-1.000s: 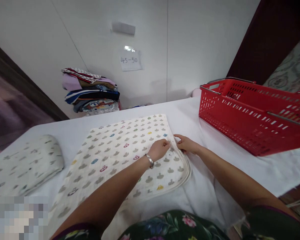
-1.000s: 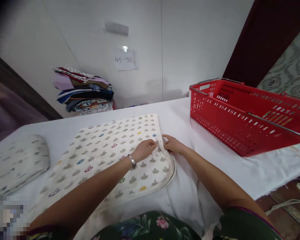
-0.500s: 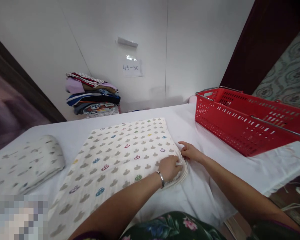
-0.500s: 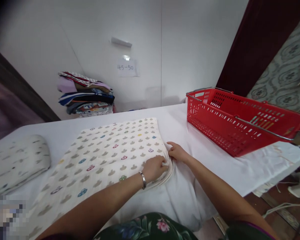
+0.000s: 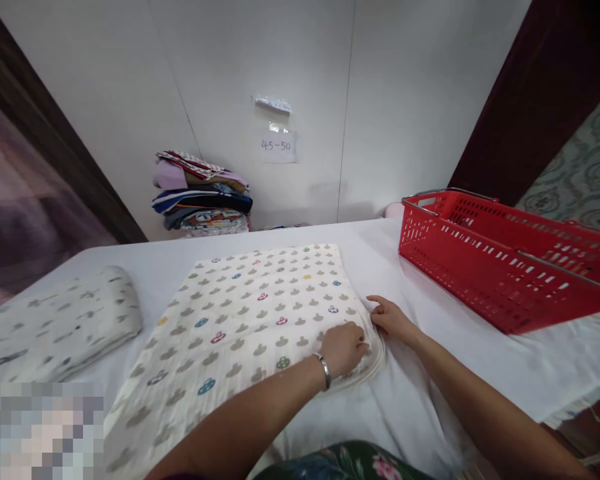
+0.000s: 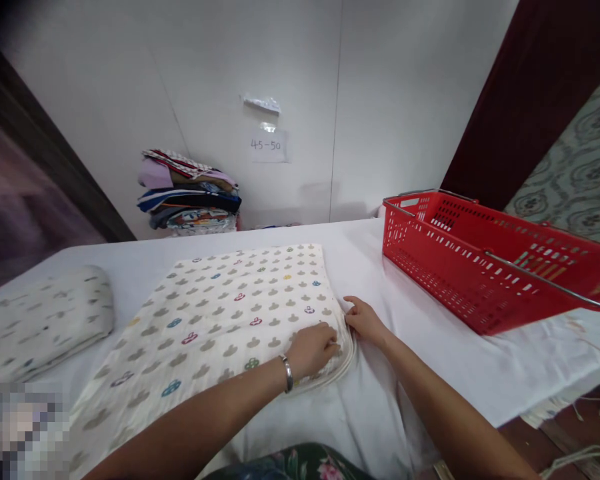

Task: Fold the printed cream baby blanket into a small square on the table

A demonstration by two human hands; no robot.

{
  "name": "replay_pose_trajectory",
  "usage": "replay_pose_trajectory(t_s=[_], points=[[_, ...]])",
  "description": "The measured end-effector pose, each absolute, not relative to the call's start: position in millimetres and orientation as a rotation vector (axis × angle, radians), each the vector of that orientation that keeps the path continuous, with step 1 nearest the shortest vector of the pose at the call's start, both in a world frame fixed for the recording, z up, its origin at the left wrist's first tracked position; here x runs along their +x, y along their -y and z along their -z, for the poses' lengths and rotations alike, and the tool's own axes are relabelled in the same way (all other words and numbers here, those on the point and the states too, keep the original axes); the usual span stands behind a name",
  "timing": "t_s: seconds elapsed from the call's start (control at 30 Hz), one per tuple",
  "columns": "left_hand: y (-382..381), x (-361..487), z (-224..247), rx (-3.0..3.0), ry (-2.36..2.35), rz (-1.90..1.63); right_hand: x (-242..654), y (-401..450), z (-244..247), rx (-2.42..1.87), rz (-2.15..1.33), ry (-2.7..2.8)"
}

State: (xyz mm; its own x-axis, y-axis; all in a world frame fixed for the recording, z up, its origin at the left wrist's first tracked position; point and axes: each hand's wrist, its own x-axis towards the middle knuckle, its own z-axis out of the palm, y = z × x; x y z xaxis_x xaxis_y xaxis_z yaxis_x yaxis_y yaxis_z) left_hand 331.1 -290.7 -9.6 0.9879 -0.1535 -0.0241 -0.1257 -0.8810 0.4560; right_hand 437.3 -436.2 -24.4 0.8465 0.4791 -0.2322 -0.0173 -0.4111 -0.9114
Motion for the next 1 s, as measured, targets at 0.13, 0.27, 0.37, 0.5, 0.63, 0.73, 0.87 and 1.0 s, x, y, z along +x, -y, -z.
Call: replay_pose_trajectory(t_s=[0.13, 0.27, 0.37, 0.5, 0.63, 0.73, 0.87, 1.0], points=[[284.6, 360.2, -1.3, 2.536, -0.100, 0.035, 436.1, 435.6, 28.0, -1.851, -0.518, 0.355], [284.6, 396.7, -2.0, 2.469, -0.338, 0.100, 434.0, 433.3, 30.1, -1.804, -0.490, 0.394], [286.1, 414.0, 3.9, 2.476, -0.386, 0.172, 433.4, 432.8, 33.3, -1.801, -0.441, 0.436], [280.3, 417.0, 11.7, 2.346, -0.408, 0.173, 433.2, 437.2, 40.3, -1.860, -0.364, 0.460], [270.5, 409.8, 17.1, 2.224, -0.442, 0.188, 436.6, 440.9, 45.0, -1.995, -0.421, 0.436], [267.1, 406.8, 20.6, 2.138, -0.461, 0.166, 446.7, 437.5, 43.5, -2.083, -0.488, 0.459], [266.5, 405.8, 23.9, 2.065, -0.448, 0.115, 468.5, 420.9, 34.7, -2.194, -0.509, 0.512], [265.9, 404.5, 24.4, 1.974, -0.459, 0.056, 491.2, 392.7, 25.8, -2.262, -0.459, 0.532]])
